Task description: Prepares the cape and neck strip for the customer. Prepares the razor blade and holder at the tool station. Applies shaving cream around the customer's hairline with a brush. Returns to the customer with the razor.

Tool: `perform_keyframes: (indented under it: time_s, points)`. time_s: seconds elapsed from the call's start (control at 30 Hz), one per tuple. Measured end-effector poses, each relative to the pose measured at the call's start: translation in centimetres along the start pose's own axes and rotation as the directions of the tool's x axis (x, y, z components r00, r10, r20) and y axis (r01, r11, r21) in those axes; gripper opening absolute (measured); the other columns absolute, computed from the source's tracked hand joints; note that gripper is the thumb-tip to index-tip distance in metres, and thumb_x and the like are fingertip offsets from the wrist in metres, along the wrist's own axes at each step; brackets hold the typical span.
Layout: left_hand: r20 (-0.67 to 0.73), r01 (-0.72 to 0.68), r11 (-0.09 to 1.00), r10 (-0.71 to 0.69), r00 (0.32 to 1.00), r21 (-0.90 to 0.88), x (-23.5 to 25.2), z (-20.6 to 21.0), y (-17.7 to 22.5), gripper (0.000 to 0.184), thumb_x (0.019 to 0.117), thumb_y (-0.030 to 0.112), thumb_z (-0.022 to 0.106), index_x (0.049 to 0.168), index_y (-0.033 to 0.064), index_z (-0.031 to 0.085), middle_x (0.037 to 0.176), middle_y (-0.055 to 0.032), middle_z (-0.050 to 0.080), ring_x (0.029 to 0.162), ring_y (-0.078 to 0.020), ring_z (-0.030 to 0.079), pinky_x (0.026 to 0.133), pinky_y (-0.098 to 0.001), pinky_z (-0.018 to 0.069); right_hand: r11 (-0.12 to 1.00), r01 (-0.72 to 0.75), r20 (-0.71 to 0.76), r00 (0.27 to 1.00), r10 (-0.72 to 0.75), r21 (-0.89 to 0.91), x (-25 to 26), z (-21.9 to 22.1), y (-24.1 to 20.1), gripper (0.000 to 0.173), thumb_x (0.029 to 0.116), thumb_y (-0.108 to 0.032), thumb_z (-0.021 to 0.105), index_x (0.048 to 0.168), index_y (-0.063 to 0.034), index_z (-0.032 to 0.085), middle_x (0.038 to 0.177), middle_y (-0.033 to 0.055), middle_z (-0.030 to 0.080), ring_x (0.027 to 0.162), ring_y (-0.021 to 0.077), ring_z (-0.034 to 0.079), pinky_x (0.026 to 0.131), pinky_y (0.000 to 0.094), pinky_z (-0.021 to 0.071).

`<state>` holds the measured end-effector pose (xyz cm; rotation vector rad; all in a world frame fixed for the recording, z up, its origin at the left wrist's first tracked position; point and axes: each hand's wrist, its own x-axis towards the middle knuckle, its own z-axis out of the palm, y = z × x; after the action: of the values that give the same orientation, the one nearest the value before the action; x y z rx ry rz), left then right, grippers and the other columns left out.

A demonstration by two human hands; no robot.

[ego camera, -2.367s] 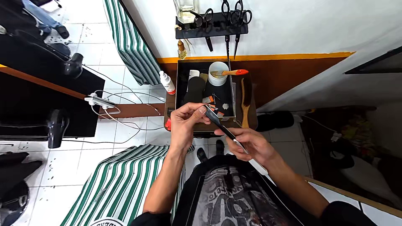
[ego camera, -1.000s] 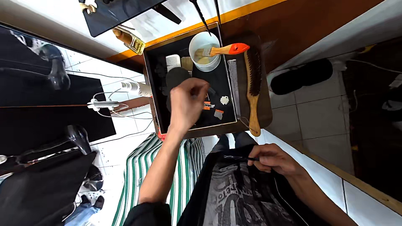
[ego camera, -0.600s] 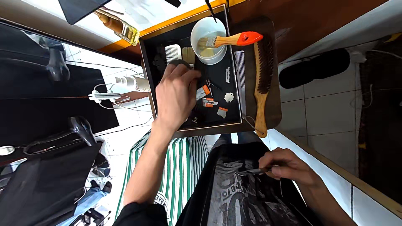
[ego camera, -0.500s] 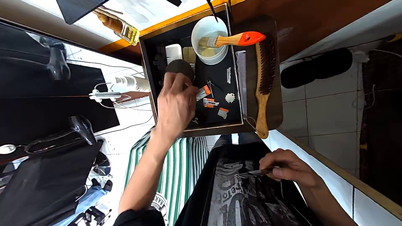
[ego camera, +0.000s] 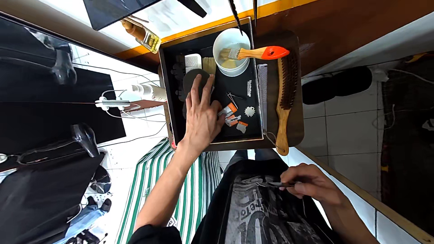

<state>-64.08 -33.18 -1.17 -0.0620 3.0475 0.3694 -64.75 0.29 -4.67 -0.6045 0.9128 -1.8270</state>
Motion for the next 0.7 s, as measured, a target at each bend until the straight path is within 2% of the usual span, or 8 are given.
perform_keyframes:
  time_s: [0.1,0.27,0.4,0.53,0.6,0.7]
  points:
    - [-0.055,0.014,0.997,-0.018,0.998,-0.078,-0.2,0.6,0.1,0.015,0.0876,0.018,0.071,0.083,0.0043,0.072,0.161,-0.0200,0.038,0.151,-0.0493,0.022,0.112,-0.0655,0.0297,1.000,0.012,-0.010,1.000,-0.012,-0.001,0.1,0.1,-0.2,0.026,0.1068,-0.028,0.054,0.122,-0.0129,0.070,0.088,-0.0097,0.069,0.069,-0.0104,0.056,0.062,0.0070,0.0451]
    - [-0.158,0.001,0.997,-0.014,0.987,-0.080,-1.0,0.6,0.1,0.013,0.0912,0.016,0.066,0.091,0.0068,0.075,0.154,-0.0197,0.046,0.148,-0.0491,0.027,0.112,-0.0645,0.0299,1.000,0.013,-0.029,0.999,-0.014,-0.010,0.0,0.3,-0.8,0.027,0.1065,-0.028,0.055,0.122,-0.0139,0.071,0.088,-0.0104,0.070,0.069,-0.0104,0.056,0.062,0.0069,0.0454]
    - [-0.092,-0.064,0.996,0.058,0.994,-0.065,-1.2,0.3,0.1,0.012,0.0895,0.019,0.070,0.089,0.0092,0.078,0.157,-0.0206,0.043,0.150,-0.0503,0.023,0.115,-0.0666,0.0255,1.000,0.008,-0.034,0.999,-0.009,-0.010,-0.2,0.4,-0.9,0.026,0.1063,-0.027,0.055,0.121,-0.0140,0.071,0.088,-0.0102,0.070,0.068,-0.0095,0.056,0.061,0.0077,0.0449]
    - [-0.011,-0.106,0.994,0.106,0.994,-0.017,-0.7,0.2,0.3,0.015,0.0873,0.024,0.076,0.095,0.0116,0.081,0.159,-0.0205,0.040,0.150,-0.0505,0.022,0.116,-0.0686,0.0210,0.999,0.006,-0.023,1.000,-0.007,-0.035,0.0,0.7,-1.1,0.026,0.1062,-0.029,0.055,0.121,-0.0138,0.071,0.088,-0.0102,0.070,0.067,-0.0095,0.057,0.060,0.0077,0.0451]
    - [-0.028,-0.132,0.991,0.132,0.991,-0.034,-0.2,0.8,-0.2,0.015,0.0898,0.024,0.072,0.095,0.0137,0.081,0.155,-0.0206,0.046,0.149,-0.0500,0.026,0.116,-0.0684,0.0230,0.999,0.008,-0.022,1.000,-0.009,-0.047,0.0,0.8,-1.4,0.027,0.1061,-0.029,0.055,0.121,-0.0142,0.071,0.088,-0.0101,0.070,0.067,-0.0090,0.057,0.060,0.0081,0.0455]
    - [-0.085,-0.169,0.976,0.158,0.984,-0.141,0.3,0.1,-1.5,0.019,0.0940,0.013,0.062,0.098,0.0125,0.080,0.142,-0.0174,0.059,0.146,-0.0453,0.036,0.114,-0.0642,0.0295,0.998,0.010,-0.037,0.999,-0.013,-0.064,-0.3,0.9,-1.8,0.027,0.1057,-0.030,0.055,0.122,-0.0153,0.072,0.088,-0.0106,0.071,0.067,-0.0088,0.057,0.060,0.0085,0.0461]
